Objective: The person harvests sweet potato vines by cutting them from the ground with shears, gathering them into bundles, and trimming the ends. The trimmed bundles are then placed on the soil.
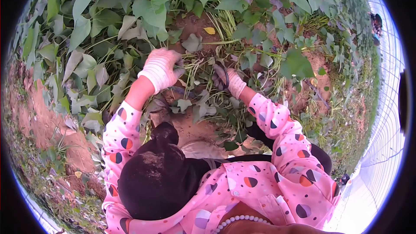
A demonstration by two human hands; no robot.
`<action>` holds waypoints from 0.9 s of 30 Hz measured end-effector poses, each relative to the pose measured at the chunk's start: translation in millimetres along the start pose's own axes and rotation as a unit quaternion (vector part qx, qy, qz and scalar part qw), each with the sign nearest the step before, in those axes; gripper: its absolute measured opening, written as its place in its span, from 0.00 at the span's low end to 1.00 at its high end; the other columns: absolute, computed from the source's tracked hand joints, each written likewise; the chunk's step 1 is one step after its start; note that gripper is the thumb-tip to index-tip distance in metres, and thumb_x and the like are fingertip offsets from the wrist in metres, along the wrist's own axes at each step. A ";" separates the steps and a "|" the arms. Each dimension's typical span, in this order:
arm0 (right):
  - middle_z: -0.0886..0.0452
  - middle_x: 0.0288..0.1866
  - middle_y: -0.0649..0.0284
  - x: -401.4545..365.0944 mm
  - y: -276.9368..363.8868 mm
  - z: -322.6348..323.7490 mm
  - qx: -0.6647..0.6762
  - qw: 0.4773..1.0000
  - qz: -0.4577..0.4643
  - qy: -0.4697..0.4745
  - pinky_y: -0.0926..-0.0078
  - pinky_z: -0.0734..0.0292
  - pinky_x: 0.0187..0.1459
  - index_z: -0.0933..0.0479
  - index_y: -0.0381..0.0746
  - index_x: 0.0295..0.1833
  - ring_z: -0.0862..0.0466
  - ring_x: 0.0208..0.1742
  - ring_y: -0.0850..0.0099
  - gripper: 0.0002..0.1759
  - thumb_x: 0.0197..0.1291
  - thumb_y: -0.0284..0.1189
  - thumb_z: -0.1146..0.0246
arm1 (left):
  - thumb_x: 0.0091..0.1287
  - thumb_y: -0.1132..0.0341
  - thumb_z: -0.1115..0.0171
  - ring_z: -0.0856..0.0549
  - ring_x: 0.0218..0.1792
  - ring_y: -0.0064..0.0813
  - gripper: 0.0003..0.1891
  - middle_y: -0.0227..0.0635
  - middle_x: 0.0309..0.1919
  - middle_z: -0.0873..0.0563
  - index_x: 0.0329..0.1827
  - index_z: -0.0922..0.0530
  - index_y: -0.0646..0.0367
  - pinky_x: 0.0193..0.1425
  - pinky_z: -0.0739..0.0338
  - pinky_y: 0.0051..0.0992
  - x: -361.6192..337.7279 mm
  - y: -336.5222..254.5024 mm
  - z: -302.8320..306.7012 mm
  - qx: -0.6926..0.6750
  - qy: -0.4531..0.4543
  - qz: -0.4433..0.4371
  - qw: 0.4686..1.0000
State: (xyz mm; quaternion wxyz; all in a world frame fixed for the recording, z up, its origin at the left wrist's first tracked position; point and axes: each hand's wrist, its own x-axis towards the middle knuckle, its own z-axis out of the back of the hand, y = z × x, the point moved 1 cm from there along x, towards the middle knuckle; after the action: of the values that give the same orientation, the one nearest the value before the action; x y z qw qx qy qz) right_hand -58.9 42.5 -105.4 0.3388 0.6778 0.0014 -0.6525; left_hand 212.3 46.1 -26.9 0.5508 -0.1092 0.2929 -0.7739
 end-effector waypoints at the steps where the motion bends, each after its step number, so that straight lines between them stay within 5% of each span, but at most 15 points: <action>1: 0.21 0.19 0.64 -3.1 1.8 1.9 -0.004 1.000 -0.026 0.007 0.78 0.35 0.15 0.21 0.38 0.32 0.25 0.14 0.74 0.31 0.65 0.57 0.48 | 0.53 0.63 0.32 0.17 0.41 0.43 0.10 0.44 0.32 0.15 0.32 0.18 0.59 0.49 0.25 0.36 -19.9 8.4 26.8 -0.040 -0.049 0.038 0.997; 3: 0.21 0.20 0.65 -2.4 -3.8 2.1 -0.010 0.999 -0.018 0.038 0.78 0.35 0.15 0.20 0.39 0.33 0.24 0.14 0.75 0.32 0.65 0.59 0.49 | 0.56 0.71 0.31 0.18 0.40 0.31 0.08 0.37 0.36 0.16 0.37 0.19 0.61 0.48 0.25 0.28 -77.7 28.1 80.2 -0.177 -0.220 0.172 0.944; 4: 0.20 0.20 0.66 -1.2 -5.6 1.1 -0.023 0.998 -0.010 0.065 0.79 0.36 0.15 0.19 0.39 0.34 0.24 0.14 0.76 0.34 0.65 0.60 0.51 | 0.65 0.65 0.34 0.20 0.39 0.20 0.09 0.29 0.38 0.17 0.43 0.19 0.61 0.48 0.24 0.24 -111.1 45.2 99.5 -0.157 -0.353 0.227 0.894; 6: 0.20 0.21 0.67 -3.1 -4.7 -4.5 -0.059 0.994 -0.016 0.090 0.82 0.34 0.16 0.19 0.39 0.35 0.24 0.15 0.79 0.37 0.65 0.63 0.53 | 0.65 0.63 0.32 0.19 0.44 0.21 0.15 0.32 0.47 0.15 0.49 0.18 0.64 0.54 0.25 0.24 -174.0 60.3 142.7 -0.004 -0.538 0.296 0.790; 8: 0.20 0.21 0.67 -14.3 2.7 -11.2 -0.127 0.984 -0.015 0.123 0.83 0.34 0.15 0.19 0.39 0.35 0.24 0.15 0.79 0.37 0.65 0.63 0.53 | 0.67 0.62 0.35 0.15 0.40 0.26 0.15 0.38 0.43 0.12 0.47 0.19 0.68 0.46 0.20 0.26 -203.3 32.9 164.4 0.083 -0.674 0.364 0.637; 11: 0.19 0.19 0.68 -10.2 -3.5 -13.4 -0.127 0.980 -0.042 0.145 0.83 0.38 0.14 0.19 0.39 0.35 0.25 0.13 0.79 0.37 0.61 0.65 0.50 | 0.65 0.68 0.33 0.15 0.39 0.25 0.11 0.39 0.40 0.14 0.44 0.21 0.68 0.45 0.21 0.23 -213.5 11.2 155.0 0.062 -0.701 0.267 0.658; 14: 0.20 0.19 0.67 -5.6 -4.0 -17.3 -0.126 0.976 -0.064 0.167 0.82 0.38 0.14 0.19 0.38 0.35 0.26 0.13 0.79 0.38 0.60 0.66 0.48 | 0.62 0.76 0.35 0.18 0.37 0.21 0.11 0.35 0.39 0.17 0.46 0.24 0.63 0.43 0.23 0.20 -169.3 -10.7 119.5 -0.197 -0.601 0.195 0.750; 16: 0.20 0.19 0.66 -6.1 -2.6 -19.7 -0.126 0.975 -0.064 0.169 0.82 0.38 0.14 0.19 0.38 0.35 0.26 0.13 0.80 0.38 0.60 0.66 0.48 | 0.62 0.76 0.36 0.21 0.36 0.19 0.16 0.31 0.39 0.18 0.52 0.26 0.62 0.45 0.26 0.18 -135.3 -21.6 98.9 -0.200 -0.423 0.188 0.863; 17: 0.20 0.19 0.66 -7.2 0.0 -22.2 -0.118 0.979 -0.040 0.158 0.82 0.38 0.14 0.19 0.37 0.35 0.26 0.13 0.79 0.39 0.60 0.66 0.48 | 0.59 0.78 0.37 0.21 0.33 0.16 0.14 0.30 0.36 0.17 0.48 0.25 0.59 0.38 0.25 0.18 -117.5 -26.9 83.4 -0.327 -0.331 0.221 0.857; 18: 0.21 0.18 0.65 -7.6 1.2 -23.6 -0.111 0.983 -0.016 0.147 0.81 0.38 0.13 0.19 0.37 0.35 0.26 0.12 0.79 0.39 0.60 0.66 0.48 | 0.58 0.70 0.33 0.19 0.30 0.24 0.13 0.33 0.34 0.16 0.45 0.24 0.60 0.35 0.24 0.22 -100.1 -26.8 65.2 -0.340 -0.245 0.205 0.884; 20: 0.21 0.18 0.64 -2.8 -3.3 -24.8 -0.097 0.986 -0.025 0.133 0.81 0.37 0.13 0.19 0.37 0.35 0.26 0.12 0.78 0.39 0.60 0.66 0.48 | 0.56 0.60 0.30 0.16 0.31 0.39 0.17 0.40 0.33 0.15 0.42 0.22 0.60 0.36 0.22 0.31 -68.3 -17.7 32.4 -0.093 -0.036 0.217 0.971; 22: 0.21 0.19 0.64 1.8 -8.9 -25.6 -0.085 0.989 -0.033 0.119 0.82 0.37 0.13 0.19 0.37 0.34 0.26 0.12 0.78 0.39 0.59 0.67 0.48 | 0.54 0.53 0.30 0.17 0.35 0.49 0.20 0.45 0.33 0.15 0.40 0.20 0.59 0.42 0.21 0.39 -51.2 12.9 -29.4 -0.025 -0.063 0.132 0.989; 25: 0.20 0.19 0.63 6.9 -17.5 -22.7 -0.136 0.979 -0.079 0.132 0.79 0.32 0.15 0.19 0.37 0.35 0.23 0.14 0.74 0.39 0.60 0.67 0.49 | 0.54 0.55 0.30 0.16 0.37 0.46 0.18 0.44 0.32 0.15 0.42 0.19 0.57 0.47 0.22 0.39 -42.4 26.7 -60.0 0.057 -0.111 0.084 0.989; 26: 0.20 0.19 0.63 7.6 -18.9 -20.8 -0.138 0.978 -0.081 0.130 0.79 0.32 0.15 0.19 0.37 0.35 0.23 0.14 0.74 0.39 0.60 0.67 0.49 | 0.54 0.55 0.30 0.16 0.37 0.46 0.18 0.44 0.32 0.15 0.42 0.19 0.57 0.47 0.22 0.39 -41.8 29.7 -66.4 0.054 -0.112 0.085 0.989; 27: 0.21 0.19 0.63 8.1 -19.7 -18.1 -0.130 0.975 -0.111 0.144 0.80 0.34 0.13 0.20 0.37 0.36 0.26 0.12 0.76 0.39 0.60 0.67 0.49 | 0.53 0.54 0.30 0.17 0.43 0.45 0.20 0.45 0.37 0.15 0.43 0.19 0.57 0.49 0.22 0.37 -42.2 35.6 -72.3 0.001 -0.052 0.174 0.983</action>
State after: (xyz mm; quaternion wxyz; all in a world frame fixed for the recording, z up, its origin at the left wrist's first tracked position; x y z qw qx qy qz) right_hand -50.4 62.5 -123.1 0.3459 0.7102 0.2104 -0.5759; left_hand 220.5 100.9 -99.0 0.6916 -0.0962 0.2776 -0.6599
